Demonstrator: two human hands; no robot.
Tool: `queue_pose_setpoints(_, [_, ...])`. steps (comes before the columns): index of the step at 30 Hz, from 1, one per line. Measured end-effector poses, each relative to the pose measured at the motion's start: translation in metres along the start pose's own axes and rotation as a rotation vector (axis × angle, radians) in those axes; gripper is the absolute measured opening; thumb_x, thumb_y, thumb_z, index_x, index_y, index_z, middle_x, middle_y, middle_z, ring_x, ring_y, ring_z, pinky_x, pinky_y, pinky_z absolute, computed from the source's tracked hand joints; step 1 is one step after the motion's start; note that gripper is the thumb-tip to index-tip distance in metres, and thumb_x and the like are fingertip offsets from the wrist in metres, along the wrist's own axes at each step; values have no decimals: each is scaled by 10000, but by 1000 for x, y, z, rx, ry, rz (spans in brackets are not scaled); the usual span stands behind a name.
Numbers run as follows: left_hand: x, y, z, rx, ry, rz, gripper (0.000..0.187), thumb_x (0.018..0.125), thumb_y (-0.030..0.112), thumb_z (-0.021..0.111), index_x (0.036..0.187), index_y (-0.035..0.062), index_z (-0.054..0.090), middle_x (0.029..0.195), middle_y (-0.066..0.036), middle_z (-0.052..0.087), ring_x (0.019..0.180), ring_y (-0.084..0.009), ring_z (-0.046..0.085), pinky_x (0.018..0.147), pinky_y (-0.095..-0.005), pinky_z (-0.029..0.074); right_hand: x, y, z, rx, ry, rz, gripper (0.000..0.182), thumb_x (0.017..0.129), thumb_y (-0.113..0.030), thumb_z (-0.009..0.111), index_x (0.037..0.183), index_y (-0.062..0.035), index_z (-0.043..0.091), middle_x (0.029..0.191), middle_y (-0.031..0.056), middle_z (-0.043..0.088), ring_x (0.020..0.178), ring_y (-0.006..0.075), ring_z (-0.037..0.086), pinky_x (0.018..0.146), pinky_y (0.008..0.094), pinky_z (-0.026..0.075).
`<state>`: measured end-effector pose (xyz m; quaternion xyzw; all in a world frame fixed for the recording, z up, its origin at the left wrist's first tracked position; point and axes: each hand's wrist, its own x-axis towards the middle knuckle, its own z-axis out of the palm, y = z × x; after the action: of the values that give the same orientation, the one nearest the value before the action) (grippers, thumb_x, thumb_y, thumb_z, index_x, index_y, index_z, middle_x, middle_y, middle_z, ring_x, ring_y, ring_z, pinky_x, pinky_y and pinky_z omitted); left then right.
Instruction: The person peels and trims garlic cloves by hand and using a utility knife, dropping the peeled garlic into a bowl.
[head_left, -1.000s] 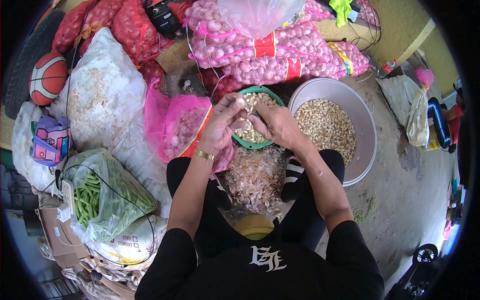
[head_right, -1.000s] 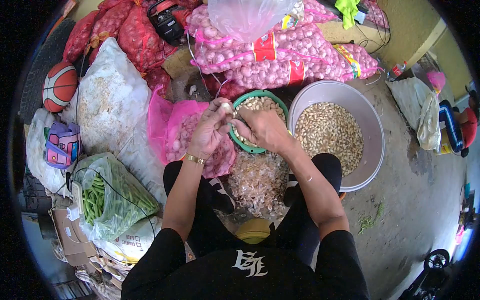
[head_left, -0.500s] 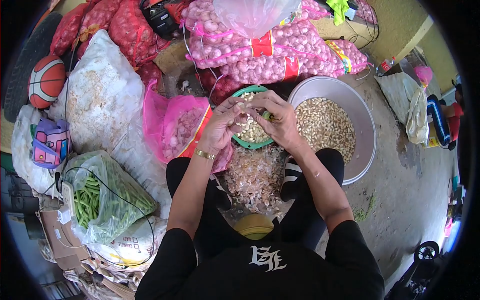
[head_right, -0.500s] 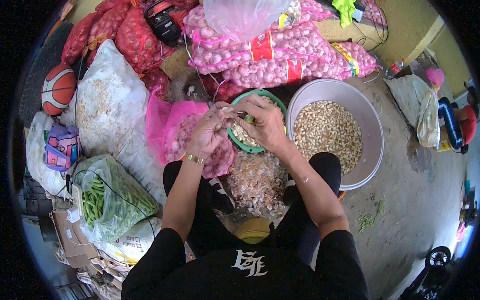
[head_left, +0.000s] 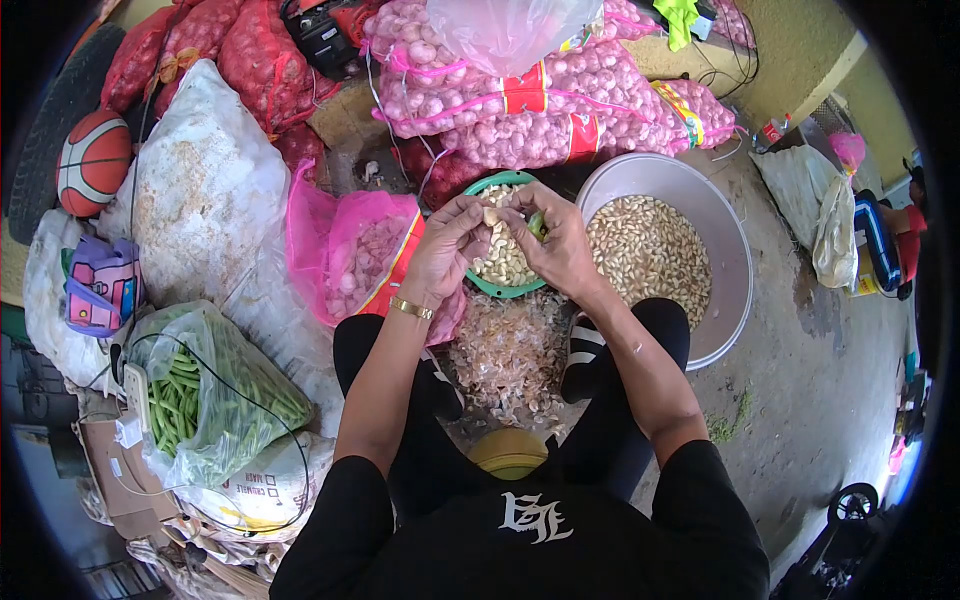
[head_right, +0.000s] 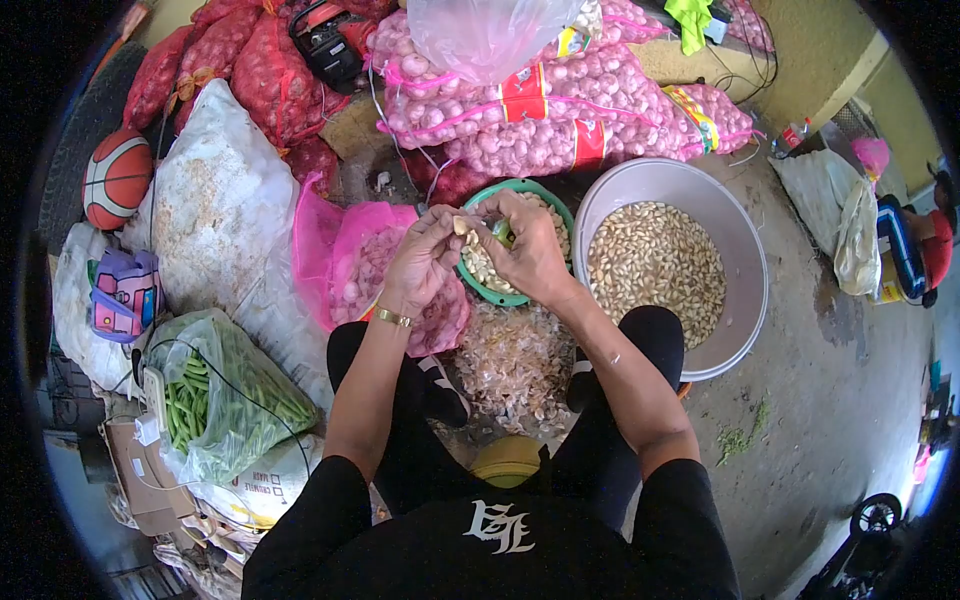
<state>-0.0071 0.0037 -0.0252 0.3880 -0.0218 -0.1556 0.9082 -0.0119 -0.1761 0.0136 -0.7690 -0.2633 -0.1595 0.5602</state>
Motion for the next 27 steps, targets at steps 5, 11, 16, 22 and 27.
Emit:
queue_pose_setpoints(5, [3,2,3,-42,90,18,187,923,183,622,1056,52,628,865,-18,653,733,-77,641,619,-175,580,4,-6,-6,88,-59,38,136,794,-62,724,852,16,629,769,139,640,705,229,620,643,350,466])
queue_pose_setpoints(11, [10,3,-15,-167,41,51,197,929,209,617,1044,49,629,859,-23,656,724,-81,641,589,-176,577,-15,11,-8,-60,-366,84,135,775,-123,732,818,-16,662,730,131,642,685,244,630,654,367,486])
queue_pose_setpoints(16, [20,2,-28,-293,122,-20,176,912,220,646,962,52,657,845,-24,657,712,-80,632,585,-166,569,-66,56,13,-371,-813,142,202,747,-213,712,819,-34,654,748,166,646,773,319,648,714,433,500])
queue_pose_setpoints(22, [41,-26,-30,-203,349,14,87,899,115,652,929,33,658,859,-41,656,787,-123,645,728,-222,591,-99,74,33,-414,-834,151,313,733,-240,699,927,-15,601,847,204,643,851,371,639,736,471,501])
queue_pose_setpoints(27, [89,-94,-73,-235,433,17,70,888,70,653,935,19,644,889,-81,652,859,-188,642,835,-301,583,-133,101,28,-449,-978,446,423,770,-222,651,1015,67,465,878,275,606,861,427,617,758,471,497])
